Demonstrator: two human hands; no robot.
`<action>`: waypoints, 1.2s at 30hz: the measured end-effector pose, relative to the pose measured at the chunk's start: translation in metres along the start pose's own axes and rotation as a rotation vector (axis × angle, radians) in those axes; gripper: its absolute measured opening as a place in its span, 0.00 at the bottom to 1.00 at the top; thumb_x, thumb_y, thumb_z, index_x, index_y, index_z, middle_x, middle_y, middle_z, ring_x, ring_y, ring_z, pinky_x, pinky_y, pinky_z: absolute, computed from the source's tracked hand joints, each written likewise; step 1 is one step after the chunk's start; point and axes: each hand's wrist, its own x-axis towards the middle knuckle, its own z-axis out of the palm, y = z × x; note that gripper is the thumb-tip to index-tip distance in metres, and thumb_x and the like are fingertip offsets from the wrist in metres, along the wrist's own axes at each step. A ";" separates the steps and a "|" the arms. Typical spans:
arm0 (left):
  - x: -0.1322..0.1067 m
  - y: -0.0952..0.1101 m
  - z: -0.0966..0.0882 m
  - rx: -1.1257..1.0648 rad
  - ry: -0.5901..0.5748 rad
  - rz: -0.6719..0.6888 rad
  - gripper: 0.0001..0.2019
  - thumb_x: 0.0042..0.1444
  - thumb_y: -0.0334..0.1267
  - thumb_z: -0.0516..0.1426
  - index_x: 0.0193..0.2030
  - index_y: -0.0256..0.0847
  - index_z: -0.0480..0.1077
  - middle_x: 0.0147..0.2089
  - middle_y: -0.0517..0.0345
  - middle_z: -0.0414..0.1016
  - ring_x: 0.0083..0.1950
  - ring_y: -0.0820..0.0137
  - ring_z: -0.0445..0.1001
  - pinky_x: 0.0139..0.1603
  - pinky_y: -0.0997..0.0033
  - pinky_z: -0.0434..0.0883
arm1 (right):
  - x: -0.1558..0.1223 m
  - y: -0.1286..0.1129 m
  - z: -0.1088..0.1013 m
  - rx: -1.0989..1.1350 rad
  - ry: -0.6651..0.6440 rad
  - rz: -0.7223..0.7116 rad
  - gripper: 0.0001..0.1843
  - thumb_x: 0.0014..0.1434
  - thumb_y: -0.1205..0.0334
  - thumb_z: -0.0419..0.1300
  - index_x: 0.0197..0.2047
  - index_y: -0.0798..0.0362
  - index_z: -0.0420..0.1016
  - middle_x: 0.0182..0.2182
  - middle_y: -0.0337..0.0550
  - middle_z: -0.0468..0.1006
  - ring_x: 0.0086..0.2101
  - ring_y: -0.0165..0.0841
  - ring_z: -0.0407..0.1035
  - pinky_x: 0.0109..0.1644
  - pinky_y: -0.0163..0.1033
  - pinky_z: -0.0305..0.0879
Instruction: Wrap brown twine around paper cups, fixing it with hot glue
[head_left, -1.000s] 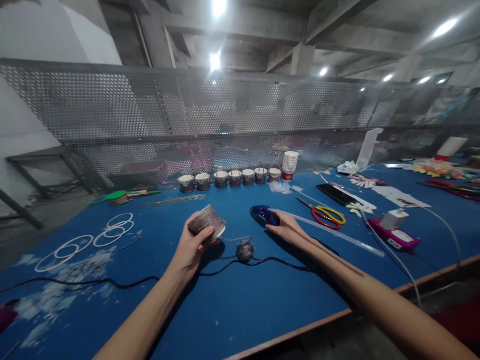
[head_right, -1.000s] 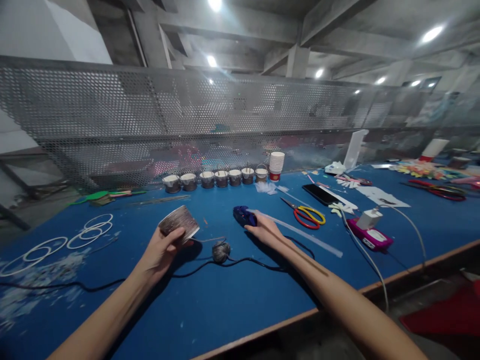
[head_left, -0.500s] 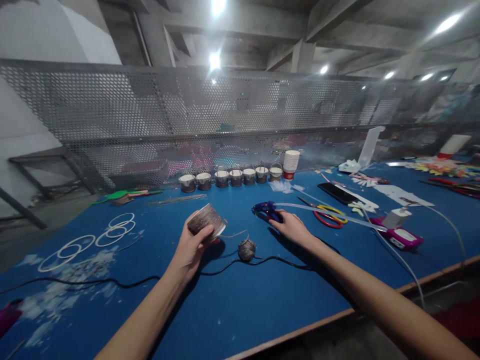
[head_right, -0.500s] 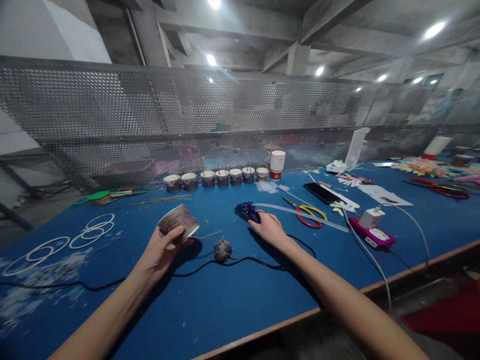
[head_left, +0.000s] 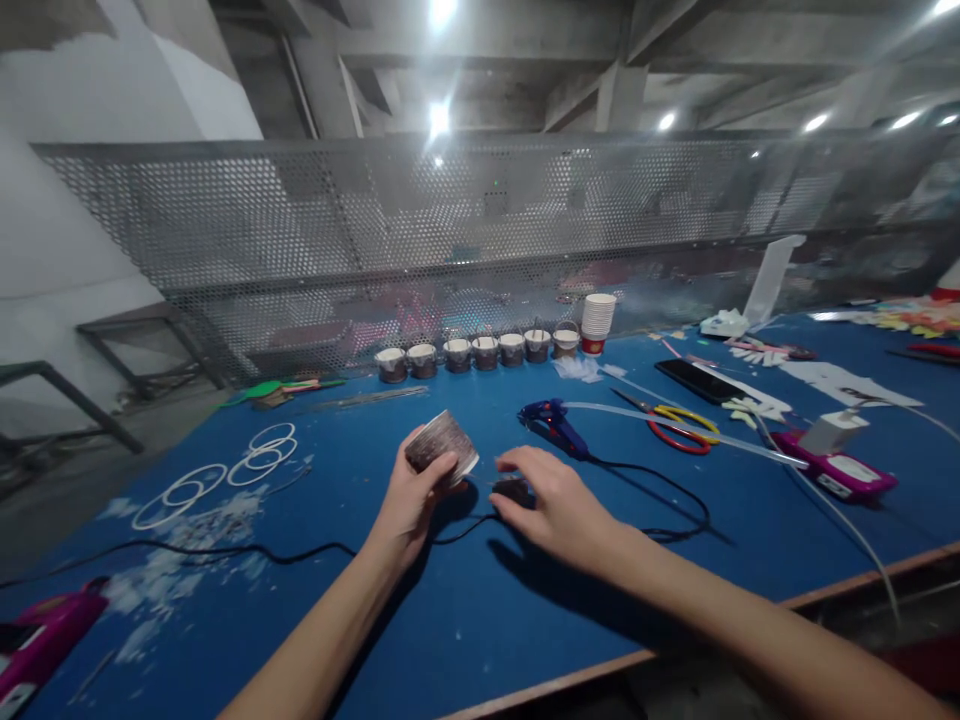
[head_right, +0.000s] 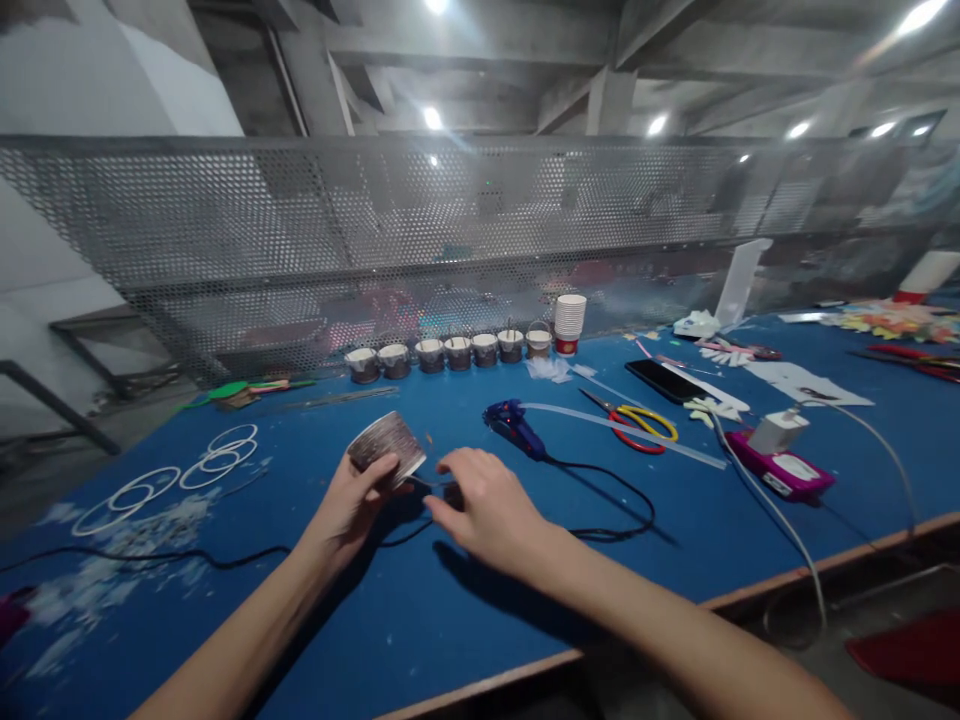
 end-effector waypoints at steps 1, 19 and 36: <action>-0.001 0.000 0.001 0.009 0.009 -0.001 0.31 0.35 0.37 0.71 0.48 0.42 0.68 0.45 0.54 0.76 0.39 0.64 0.77 0.31 0.67 0.75 | 0.007 -0.003 0.008 0.018 -0.013 0.012 0.09 0.57 0.65 0.63 0.42 0.55 0.72 0.38 0.49 0.78 0.38 0.39 0.73 0.42 0.42 0.68; -0.001 -0.010 0.000 0.074 0.011 -0.070 0.32 0.36 0.37 0.71 0.50 0.42 0.66 0.43 0.53 0.76 0.36 0.64 0.77 0.31 0.65 0.76 | 0.015 0.008 0.036 0.184 0.135 0.018 0.07 0.59 0.71 0.58 0.30 0.52 0.73 0.26 0.39 0.75 0.26 0.30 0.69 0.33 0.34 0.64; -0.003 -0.011 0.003 0.088 -0.002 -0.082 0.35 0.34 0.37 0.72 0.52 0.43 0.65 0.42 0.54 0.76 0.36 0.64 0.77 0.35 0.64 0.76 | 0.013 0.007 0.037 0.160 0.166 0.030 0.09 0.58 0.69 0.56 0.27 0.51 0.71 0.24 0.38 0.73 0.24 0.29 0.65 0.30 0.32 0.59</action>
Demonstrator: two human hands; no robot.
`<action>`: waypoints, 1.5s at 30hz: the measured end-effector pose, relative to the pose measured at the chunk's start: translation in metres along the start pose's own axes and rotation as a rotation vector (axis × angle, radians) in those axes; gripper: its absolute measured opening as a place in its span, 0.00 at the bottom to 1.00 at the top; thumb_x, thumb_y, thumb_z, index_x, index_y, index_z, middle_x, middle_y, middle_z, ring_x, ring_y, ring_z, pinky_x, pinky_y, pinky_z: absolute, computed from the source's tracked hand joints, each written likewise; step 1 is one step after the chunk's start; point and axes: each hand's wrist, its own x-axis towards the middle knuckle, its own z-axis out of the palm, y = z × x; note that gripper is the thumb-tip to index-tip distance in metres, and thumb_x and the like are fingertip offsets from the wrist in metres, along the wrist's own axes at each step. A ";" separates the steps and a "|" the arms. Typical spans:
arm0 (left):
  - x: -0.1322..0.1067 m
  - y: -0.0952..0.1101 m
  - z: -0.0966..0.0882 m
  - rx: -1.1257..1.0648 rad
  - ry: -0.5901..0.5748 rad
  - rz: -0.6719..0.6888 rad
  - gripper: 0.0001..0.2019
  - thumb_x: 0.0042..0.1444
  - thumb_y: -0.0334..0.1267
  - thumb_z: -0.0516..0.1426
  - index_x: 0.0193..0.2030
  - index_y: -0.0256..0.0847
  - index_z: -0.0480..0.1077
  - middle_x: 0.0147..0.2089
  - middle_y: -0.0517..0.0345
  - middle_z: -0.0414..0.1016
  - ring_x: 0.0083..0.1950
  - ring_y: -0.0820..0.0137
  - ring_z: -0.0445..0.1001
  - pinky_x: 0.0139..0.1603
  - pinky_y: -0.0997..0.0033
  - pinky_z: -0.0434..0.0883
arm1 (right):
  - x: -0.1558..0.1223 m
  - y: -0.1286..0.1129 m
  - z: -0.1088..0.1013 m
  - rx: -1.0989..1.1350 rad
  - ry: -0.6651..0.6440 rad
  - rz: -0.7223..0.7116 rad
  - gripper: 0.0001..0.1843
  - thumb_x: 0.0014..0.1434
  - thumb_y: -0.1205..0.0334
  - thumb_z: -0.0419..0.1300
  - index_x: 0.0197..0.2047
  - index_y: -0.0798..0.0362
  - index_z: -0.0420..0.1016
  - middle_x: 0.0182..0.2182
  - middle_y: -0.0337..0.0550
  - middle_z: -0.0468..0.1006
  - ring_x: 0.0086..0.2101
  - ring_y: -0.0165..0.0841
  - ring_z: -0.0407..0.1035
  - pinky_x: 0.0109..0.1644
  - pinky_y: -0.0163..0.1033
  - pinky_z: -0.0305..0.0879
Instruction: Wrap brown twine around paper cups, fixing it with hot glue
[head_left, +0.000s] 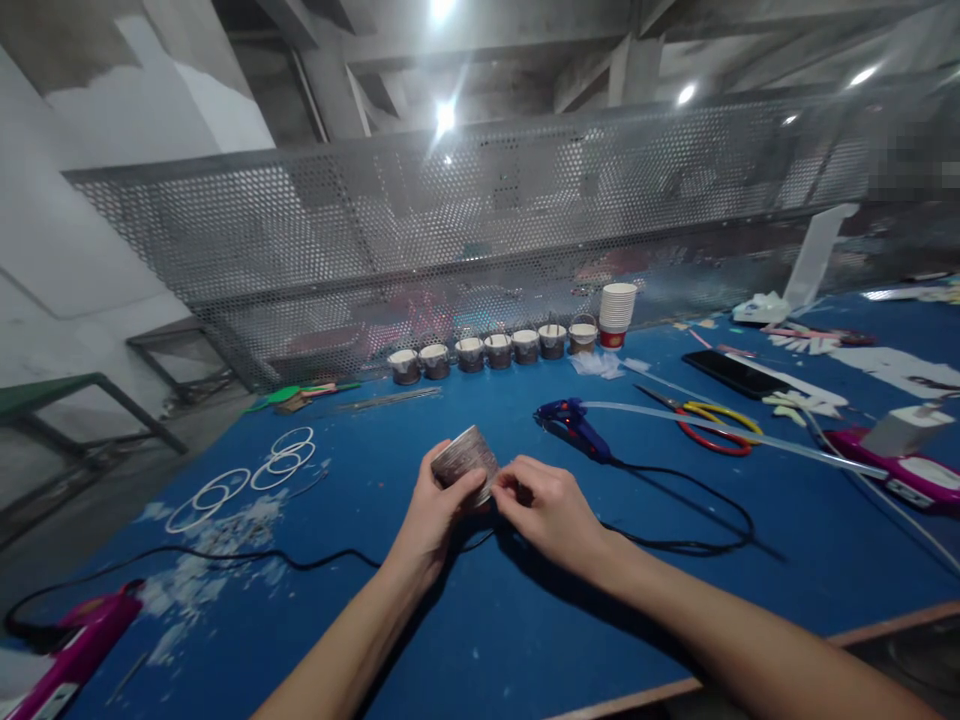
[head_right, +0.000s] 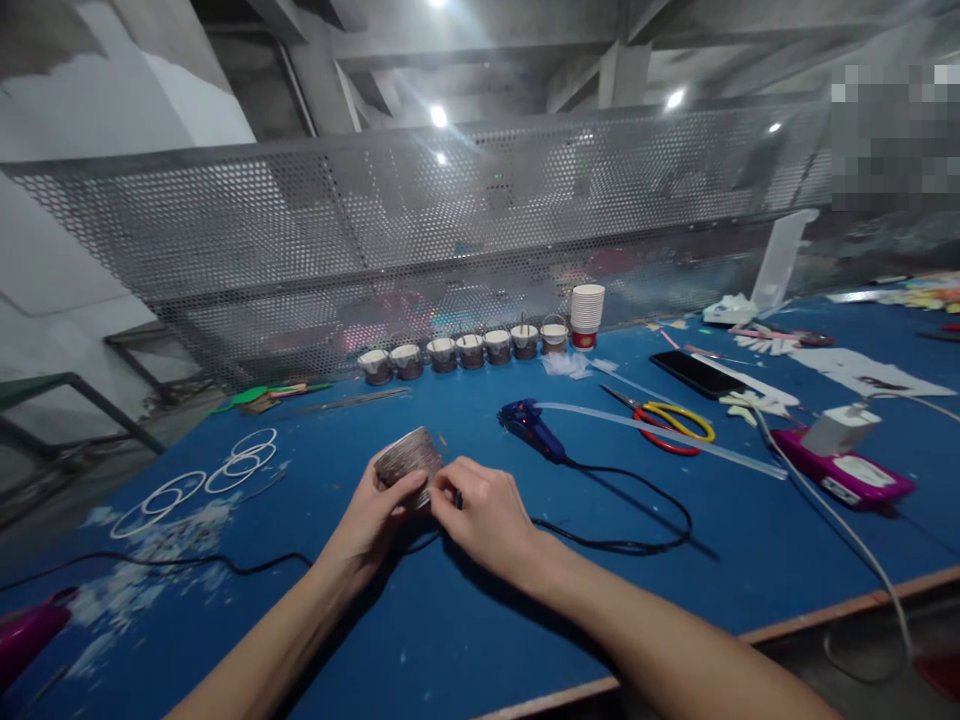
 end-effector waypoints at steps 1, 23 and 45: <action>0.000 0.000 0.000 0.004 0.001 -0.002 0.35 0.34 0.37 0.72 0.51 0.43 0.65 0.41 0.55 0.76 0.36 0.64 0.77 0.35 0.64 0.76 | 0.000 -0.001 0.000 -0.002 0.000 -0.015 0.09 0.59 0.69 0.55 0.28 0.51 0.71 0.24 0.38 0.73 0.24 0.29 0.65 0.30 0.32 0.59; 0.000 0.004 -0.001 0.027 -0.057 0.002 0.34 0.36 0.40 0.71 0.51 0.40 0.66 0.42 0.52 0.77 0.36 0.64 0.78 0.29 0.68 0.76 | -0.001 0.000 -0.003 -0.015 0.047 -0.013 0.09 0.61 0.67 0.55 0.30 0.52 0.73 0.24 0.40 0.74 0.24 0.30 0.67 0.30 0.33 0.61; 0.004 -0.002 -0.003 0.001 -0.062 0.048 0.36 0.35 0.39 0.71 0.54 0.41 0.66 0.44 0.51 0.77 0.37 0.63 0.77 0.26 0.69 0.75 | -0.001 0.008 -0.009 -0.107 0.020 -0.055 0.10 0.62 0.68 0.55 0.30 0.52 0.74 0.25 0.40 0.75 0.26 0.30 0.68 0.33 0.33 0.60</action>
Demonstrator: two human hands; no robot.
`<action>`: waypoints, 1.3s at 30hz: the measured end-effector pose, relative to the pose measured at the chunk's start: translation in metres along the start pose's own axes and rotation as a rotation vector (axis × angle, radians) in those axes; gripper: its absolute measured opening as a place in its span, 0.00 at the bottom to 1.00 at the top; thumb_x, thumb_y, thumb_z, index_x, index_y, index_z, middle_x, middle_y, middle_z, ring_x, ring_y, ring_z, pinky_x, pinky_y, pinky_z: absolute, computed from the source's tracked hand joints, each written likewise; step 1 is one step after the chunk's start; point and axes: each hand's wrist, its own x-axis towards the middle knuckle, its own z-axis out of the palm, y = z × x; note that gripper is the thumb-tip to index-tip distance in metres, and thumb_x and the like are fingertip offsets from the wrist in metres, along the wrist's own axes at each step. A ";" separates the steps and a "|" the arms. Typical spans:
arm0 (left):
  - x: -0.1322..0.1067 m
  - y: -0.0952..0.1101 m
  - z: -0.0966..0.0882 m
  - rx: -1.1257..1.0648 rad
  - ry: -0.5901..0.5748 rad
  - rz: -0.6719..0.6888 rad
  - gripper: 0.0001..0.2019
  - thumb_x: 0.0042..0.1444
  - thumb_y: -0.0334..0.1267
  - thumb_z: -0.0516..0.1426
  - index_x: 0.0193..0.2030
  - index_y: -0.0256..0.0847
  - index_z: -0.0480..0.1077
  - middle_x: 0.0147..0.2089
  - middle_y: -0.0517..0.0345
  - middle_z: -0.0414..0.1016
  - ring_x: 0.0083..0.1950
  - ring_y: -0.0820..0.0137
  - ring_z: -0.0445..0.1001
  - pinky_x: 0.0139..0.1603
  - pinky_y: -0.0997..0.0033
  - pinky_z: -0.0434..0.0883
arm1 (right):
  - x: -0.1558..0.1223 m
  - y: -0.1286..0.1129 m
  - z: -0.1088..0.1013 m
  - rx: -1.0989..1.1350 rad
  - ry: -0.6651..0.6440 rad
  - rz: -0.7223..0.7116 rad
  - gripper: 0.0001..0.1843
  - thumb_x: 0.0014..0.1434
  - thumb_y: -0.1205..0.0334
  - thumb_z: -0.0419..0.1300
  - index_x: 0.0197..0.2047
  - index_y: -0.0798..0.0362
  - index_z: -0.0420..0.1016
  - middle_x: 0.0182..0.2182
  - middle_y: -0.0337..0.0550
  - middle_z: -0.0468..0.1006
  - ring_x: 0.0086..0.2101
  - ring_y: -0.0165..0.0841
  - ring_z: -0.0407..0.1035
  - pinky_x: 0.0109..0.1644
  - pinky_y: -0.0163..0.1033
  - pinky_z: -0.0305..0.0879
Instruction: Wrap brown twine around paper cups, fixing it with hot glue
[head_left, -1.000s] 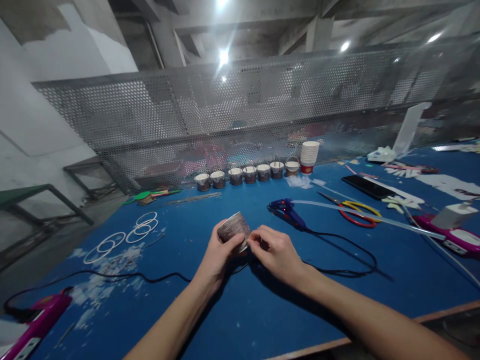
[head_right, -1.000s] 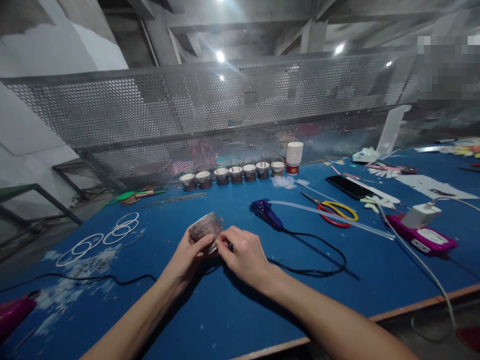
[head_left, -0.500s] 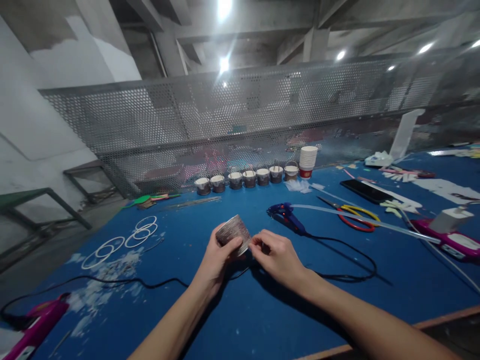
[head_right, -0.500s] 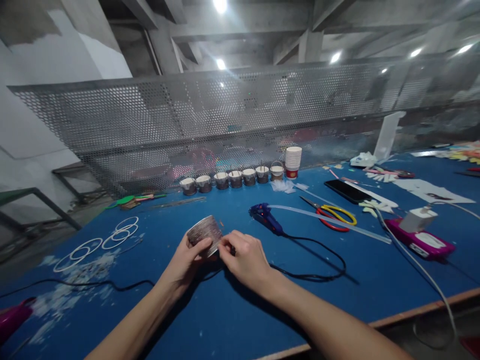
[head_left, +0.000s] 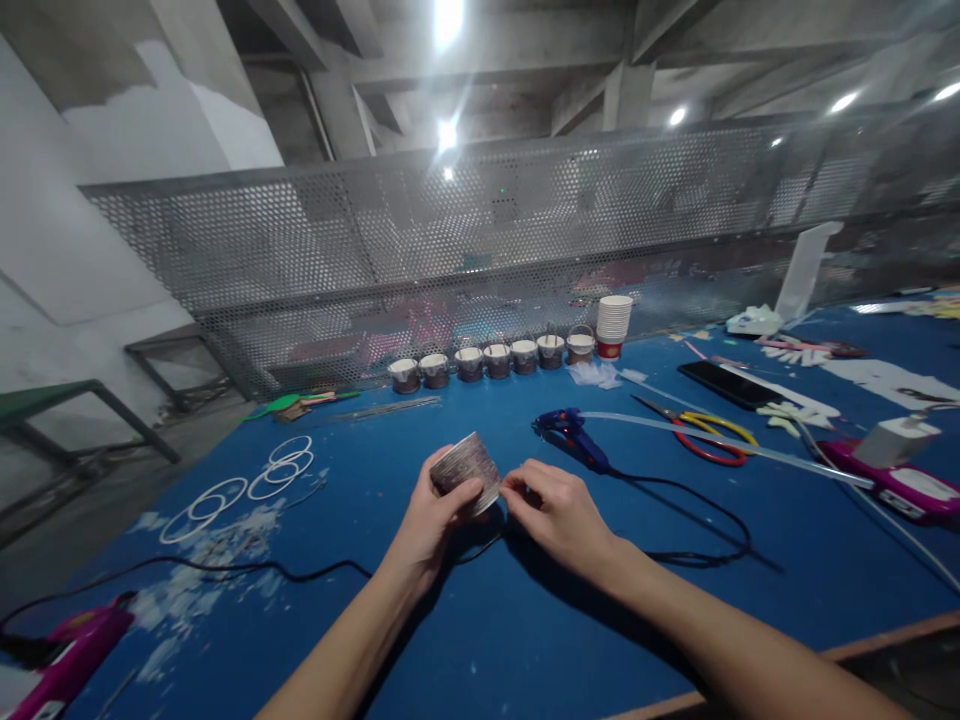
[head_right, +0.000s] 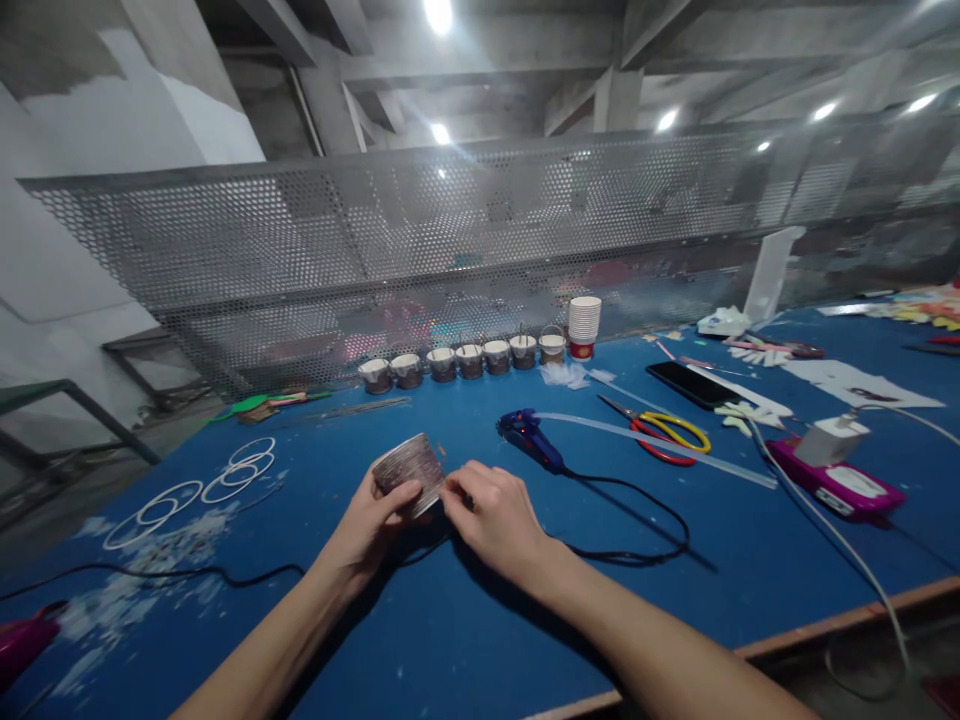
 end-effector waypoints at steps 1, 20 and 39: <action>0.000 0.000 0.000 -0.001 -0.008 0.003 0.36 0.35 0.39 0.71 0.54 0.40 0.66 0.44 0.51 0.77 0.37 0.63 0.77 0.26 0.69 0.75 | 0.000 0.001 0.000 -0.017 0.001 -0.018 0.10 0.63 0.67 0.55 0.31 0.52 0.74 0.26 0.40 0.76 0.26 0.30 0.68 0.34 0.34 0.61; 0.003 0.000 -0.004 -0.054 -0.028 0.002 0.39 0.35 0.36 0.70 0.58 0.44 0.65 0.48 0.49 0.76 0.37 0.64 0.77 0.26 0.70 0.74 | 0.000 0.006 -0.003 -0.101 -0.016 -0.061 0.13 0.68 0.62 0.53 0.33 0.52 0.76 0.27 0.41 0.77 0.27 0.31 0.69 0.34 0.36 0.60; 0.006 -0.010 -0.007 -0.095 -0.048 -0.004 0.45 0.31 0.35 0.72 0.61 0.44 0.63 0.51 0.50 0.77 0.50 0.58 0.76 0.48 0.62 0.73 | -0.004 -0.001 0.000 -0.074 -0.051 -0.061 0.08 0.64 0.66 0.58 0.32 0.53 0.75 0.28 0.40 0.78 0.28 0.31 0.70 0.35 0.36 0.59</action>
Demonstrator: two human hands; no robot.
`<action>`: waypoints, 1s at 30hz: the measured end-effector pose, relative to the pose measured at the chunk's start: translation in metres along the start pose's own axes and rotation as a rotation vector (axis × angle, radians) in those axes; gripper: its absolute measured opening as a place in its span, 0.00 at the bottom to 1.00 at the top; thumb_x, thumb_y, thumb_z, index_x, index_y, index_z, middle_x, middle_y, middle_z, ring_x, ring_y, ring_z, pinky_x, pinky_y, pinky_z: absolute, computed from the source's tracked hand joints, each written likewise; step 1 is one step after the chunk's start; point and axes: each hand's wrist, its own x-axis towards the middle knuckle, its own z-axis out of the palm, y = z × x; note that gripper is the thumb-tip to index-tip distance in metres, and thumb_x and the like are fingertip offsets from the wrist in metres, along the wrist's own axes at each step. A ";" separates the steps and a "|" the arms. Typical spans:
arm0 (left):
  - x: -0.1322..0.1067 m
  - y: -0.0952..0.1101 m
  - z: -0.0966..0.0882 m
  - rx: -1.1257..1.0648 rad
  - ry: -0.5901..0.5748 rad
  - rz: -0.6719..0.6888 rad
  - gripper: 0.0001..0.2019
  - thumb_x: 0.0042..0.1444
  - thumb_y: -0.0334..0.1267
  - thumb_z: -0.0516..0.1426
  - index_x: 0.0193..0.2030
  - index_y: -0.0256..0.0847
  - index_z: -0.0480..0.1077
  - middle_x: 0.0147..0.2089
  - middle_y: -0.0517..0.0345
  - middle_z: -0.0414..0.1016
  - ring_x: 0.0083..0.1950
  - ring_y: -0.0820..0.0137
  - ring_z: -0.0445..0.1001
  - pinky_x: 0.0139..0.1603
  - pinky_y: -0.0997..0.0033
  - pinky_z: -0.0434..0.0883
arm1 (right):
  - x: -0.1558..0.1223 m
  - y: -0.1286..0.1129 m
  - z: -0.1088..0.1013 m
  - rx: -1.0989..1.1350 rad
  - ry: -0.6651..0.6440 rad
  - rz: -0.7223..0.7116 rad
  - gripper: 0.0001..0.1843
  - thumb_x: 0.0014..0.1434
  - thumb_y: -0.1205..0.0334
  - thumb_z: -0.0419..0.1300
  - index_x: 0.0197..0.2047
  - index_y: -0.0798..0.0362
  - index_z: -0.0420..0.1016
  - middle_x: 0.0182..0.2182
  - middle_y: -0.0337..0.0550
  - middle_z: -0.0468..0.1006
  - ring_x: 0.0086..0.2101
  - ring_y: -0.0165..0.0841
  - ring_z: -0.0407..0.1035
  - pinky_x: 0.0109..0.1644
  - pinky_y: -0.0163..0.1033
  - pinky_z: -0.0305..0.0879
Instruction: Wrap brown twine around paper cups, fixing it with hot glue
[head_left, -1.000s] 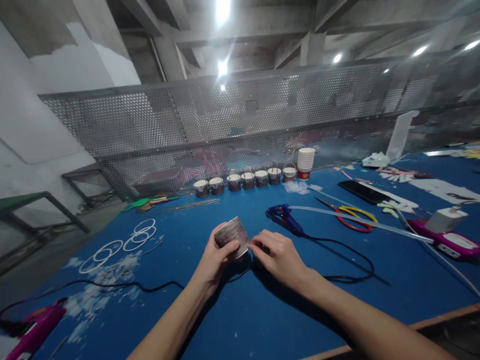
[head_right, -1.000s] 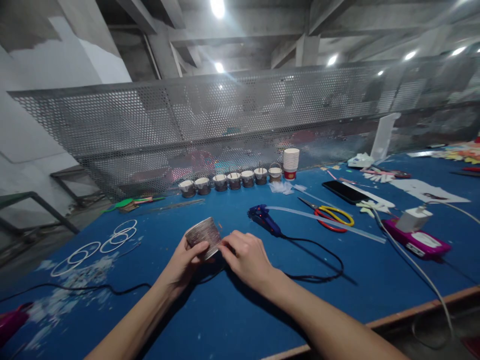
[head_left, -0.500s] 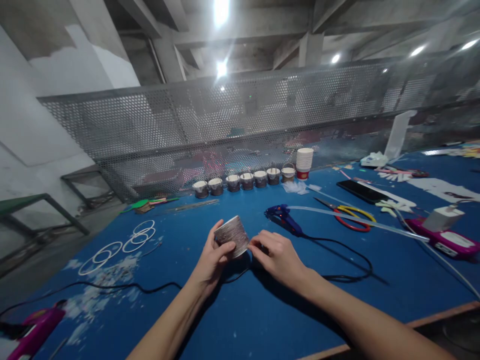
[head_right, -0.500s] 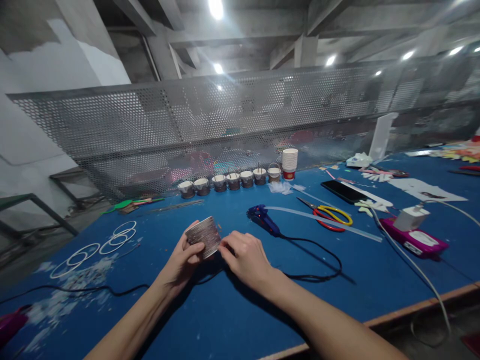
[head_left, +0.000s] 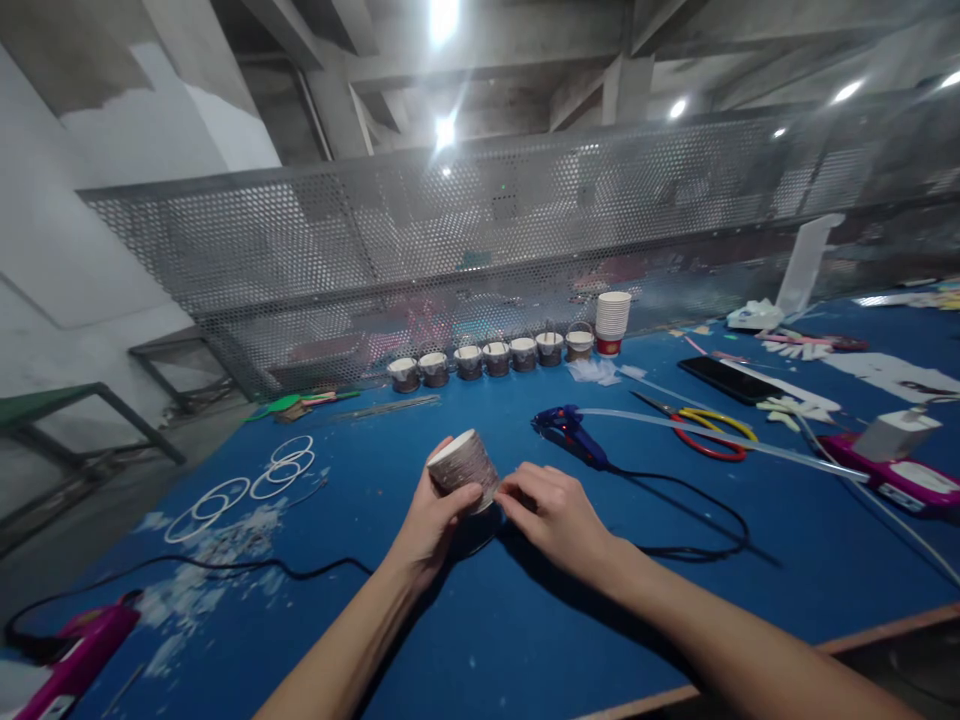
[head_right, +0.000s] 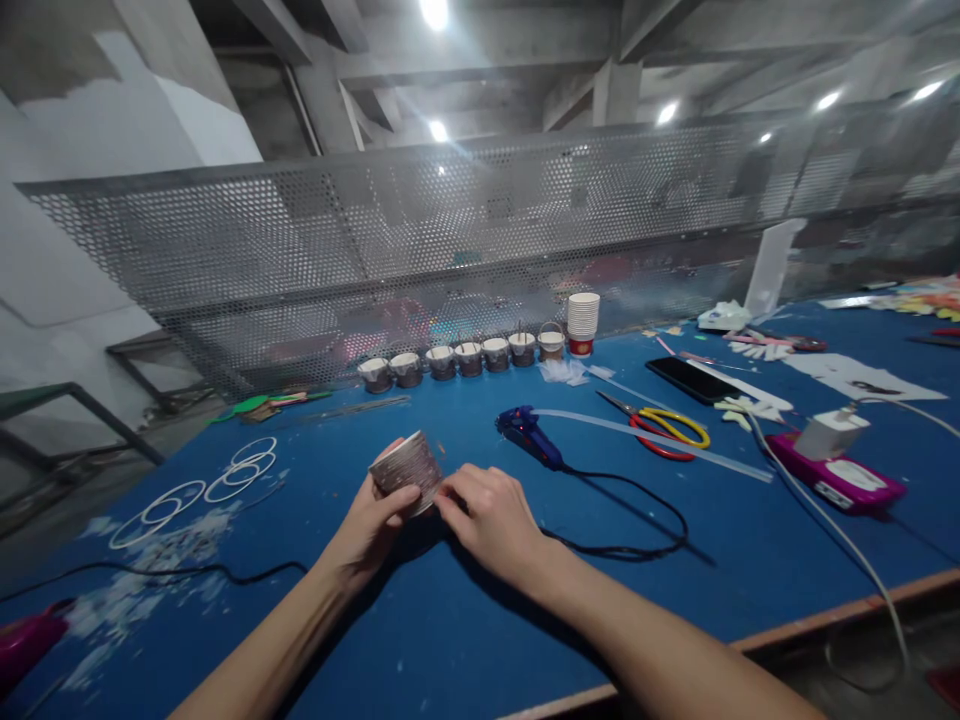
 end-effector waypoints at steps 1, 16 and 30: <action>0.000 0.001 0.000 -0.008 -0.004 -0.004 0.45 0.32 0.34 0.72 0.61 0.44 0.62 0.51 0.50 0.77 0.50 0.58 0.76 0.48 0.62 0.73 | 0.000 0.000 -0.001 0.000 0.003 -0.005 0.08 0.64 0.66 0.58 0.32 0.53 0.75 0.28 0.40 0.78 0.28 0.31 0.70 0.35 0.36 0.59; -0.002 0.008 0.002 0.051 -0.096 0.001 0.28 0.36 0.36 0.70 0.47 0.37 0.70 0.44 0.49 0.78 0.41 0.61 0.77 0.36 0.66 0.75 | 0.001 0.004 -0.002 -0.035 0.021 -0.029 0.11 0.66 0.64 0.56 0.32 0.53 0.74 0.27 0.41 0.78 0.27 0.31 0.69 0.34 0.36 0.57; -0.008 0.011 0.004 0.012 -0.029 -0.046 0.28 0.39 0.32 0.67 0.51 0.42 0.69 0.49 0.50 0.75 0.34 0.67 0.76 0.26 0.68 0.77 | 0.001 0.005 0.000 -0.015 0.041 0.005 0.12 0.66 0.63 0.56 0.31 0.53 0.74 0.27 0.40 0.78 0.27 0.31 0.70 0.34 0.36 0.59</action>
